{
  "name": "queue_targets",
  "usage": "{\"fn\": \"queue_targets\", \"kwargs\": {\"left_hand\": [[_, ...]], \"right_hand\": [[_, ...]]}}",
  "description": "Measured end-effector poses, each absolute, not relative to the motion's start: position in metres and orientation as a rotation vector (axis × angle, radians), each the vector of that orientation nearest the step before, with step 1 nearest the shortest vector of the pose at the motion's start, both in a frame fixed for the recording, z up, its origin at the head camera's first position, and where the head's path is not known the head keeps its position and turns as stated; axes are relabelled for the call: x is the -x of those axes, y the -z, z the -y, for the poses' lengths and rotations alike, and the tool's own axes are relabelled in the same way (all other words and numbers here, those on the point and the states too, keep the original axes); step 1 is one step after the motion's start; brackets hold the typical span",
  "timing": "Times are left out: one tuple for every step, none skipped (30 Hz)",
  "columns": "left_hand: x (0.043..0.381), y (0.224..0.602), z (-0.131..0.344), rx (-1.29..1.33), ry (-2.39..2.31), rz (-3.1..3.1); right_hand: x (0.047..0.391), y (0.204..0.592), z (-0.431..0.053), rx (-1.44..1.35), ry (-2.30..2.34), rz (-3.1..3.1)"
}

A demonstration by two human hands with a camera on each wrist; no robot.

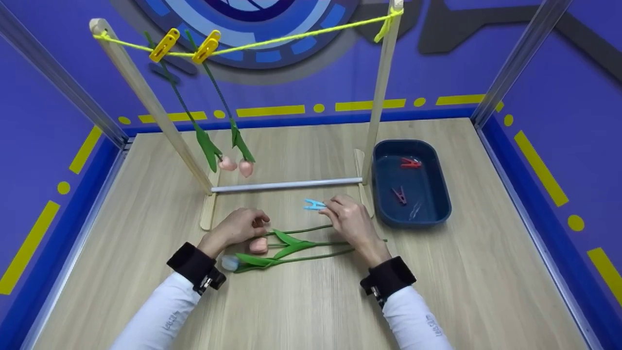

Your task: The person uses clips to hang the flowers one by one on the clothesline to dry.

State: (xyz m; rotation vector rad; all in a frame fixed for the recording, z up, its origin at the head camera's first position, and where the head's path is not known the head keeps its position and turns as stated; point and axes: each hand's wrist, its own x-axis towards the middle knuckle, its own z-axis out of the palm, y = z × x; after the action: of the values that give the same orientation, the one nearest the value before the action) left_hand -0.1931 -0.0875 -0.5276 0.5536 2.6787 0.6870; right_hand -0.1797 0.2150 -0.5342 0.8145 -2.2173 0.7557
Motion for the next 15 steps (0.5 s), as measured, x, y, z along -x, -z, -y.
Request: {"fn": "queue_targets", "kwargs": {"left_hand": [[0.193, 0.529, 0.088, -0.542, -0.678, -2.671], [0.193, 0.53, 0.088, -0.536, -0.668, -2.667], [0.193, 0.531, 0.088, -0.53, -0.657, -2.66], [0.192, 0.532, 0.088, -0.527, -0.645, -2.655], [0.192, 0.533, 0.088, -0.529, -0.634, -2.654], [0.193, 0.534, 0.088, -0.532, -0.623, -2.655], [0.193, 0.535, 0.087, -0.547, -0.605, -2.663], [0.193, 0.535, 0.087, -0.561, -0.591, -2.673], [0.194, 0.536, 0.087, -0.571, -0.582, -2.682], [0.194, 0.536, 0.087, -0.581, -0.576, -2.69], [0.195, 0.537, 0.087, -0.586, -0.576, -2.699], [0.195, 0.538, 0.088, -0.591, -0.577, -2.709], [0.196, 0.539, 0.089, -0.594, -0.581, -2.721], [0.197, 0.539, 0.09, -0.588, -0.589, -2.727], [0.198, 0.54, 0.091, -0.586, -0.595, -2.735]], "right_hand": [[0.18, 0.534, -0.215, -0.812, -0.757, 2.219], [0.179, 0.535, -0.215, -0.81, -0.759, 2.221], [0.179, 0.535, -0.215, -0.809, -0.761, 2.219], [0.179, 0.535, -0.215, -0.807, -0.766, 2.223], [0.179, 0.535, -0.215, -0.808, -0.77, 2.225], [0.179, 0.535, -0.215, -0.81, -0.774, 2.225], [0.179, 0.535, -0.215, -0.809, -0.783, 2.228], [0.18, 0.535, -0.214, -0.81, -0.788, 2.227], [0.18, 0.535, -0.214, -0.809, -0.797, 2.229], [0.18, 0.535, -0.214, -0.81, -0.799, 2.228], [0.18, 0.535, -0.214, -0.81, -0.799, 2.226], [0.181, 0.535, -0.214, -0.809, -0.799, 2.225], [0.181, 0.535, -0.214, -0.808, -0.799, 2.223], [0.181, 0.535, -0.214, -0.807, -0.795, 2.223], [0.181, 0.535, -0.214, -0.803, -0.795, 2.225]]}}
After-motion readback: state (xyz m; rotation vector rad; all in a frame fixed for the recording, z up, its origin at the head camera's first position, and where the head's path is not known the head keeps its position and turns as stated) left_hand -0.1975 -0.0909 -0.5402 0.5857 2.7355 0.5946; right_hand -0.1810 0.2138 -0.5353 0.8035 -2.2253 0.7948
